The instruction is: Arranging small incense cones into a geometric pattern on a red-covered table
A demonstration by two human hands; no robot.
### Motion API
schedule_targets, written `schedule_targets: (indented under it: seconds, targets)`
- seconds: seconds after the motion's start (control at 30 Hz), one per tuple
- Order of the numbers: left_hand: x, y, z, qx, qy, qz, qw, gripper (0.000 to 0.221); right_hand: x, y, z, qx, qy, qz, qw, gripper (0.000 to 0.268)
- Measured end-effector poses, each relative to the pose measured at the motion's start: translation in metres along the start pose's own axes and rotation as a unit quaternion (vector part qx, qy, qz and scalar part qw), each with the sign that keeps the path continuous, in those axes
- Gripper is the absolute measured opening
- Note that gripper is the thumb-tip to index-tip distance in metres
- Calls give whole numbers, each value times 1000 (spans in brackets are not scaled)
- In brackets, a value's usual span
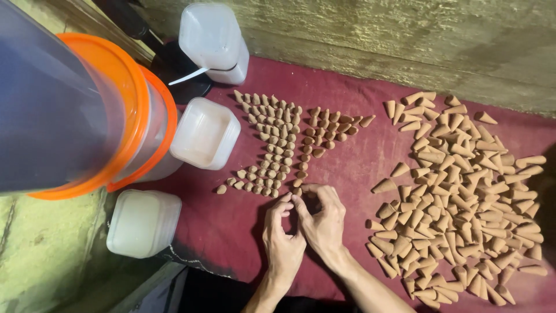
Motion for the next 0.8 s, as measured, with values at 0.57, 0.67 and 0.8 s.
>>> schedule_targets:
  seconds: [0.57,0.67,0.8]
  targets:
    - [-3,2,1,-14,-1,74,997,63,6,1,-8,-14,20,11,1000,20]
    - [-3,1,1,-22,-4,95,995,63,7,0,-9,-9,12,15,1000,24]
    - [-5,0,-1,-18,-8,99,995,55,8,-2,-9,5,1,32,999,30]
Point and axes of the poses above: each hand's wrist, its own x-axis away from the middle knuckle, its own y-axis out of the back of the hand, z = x × y, the point moved 3 cm from there along -x, towards the middle knuckle, and after that the axes turned 5 degrees about y, right-handed, at the moved point
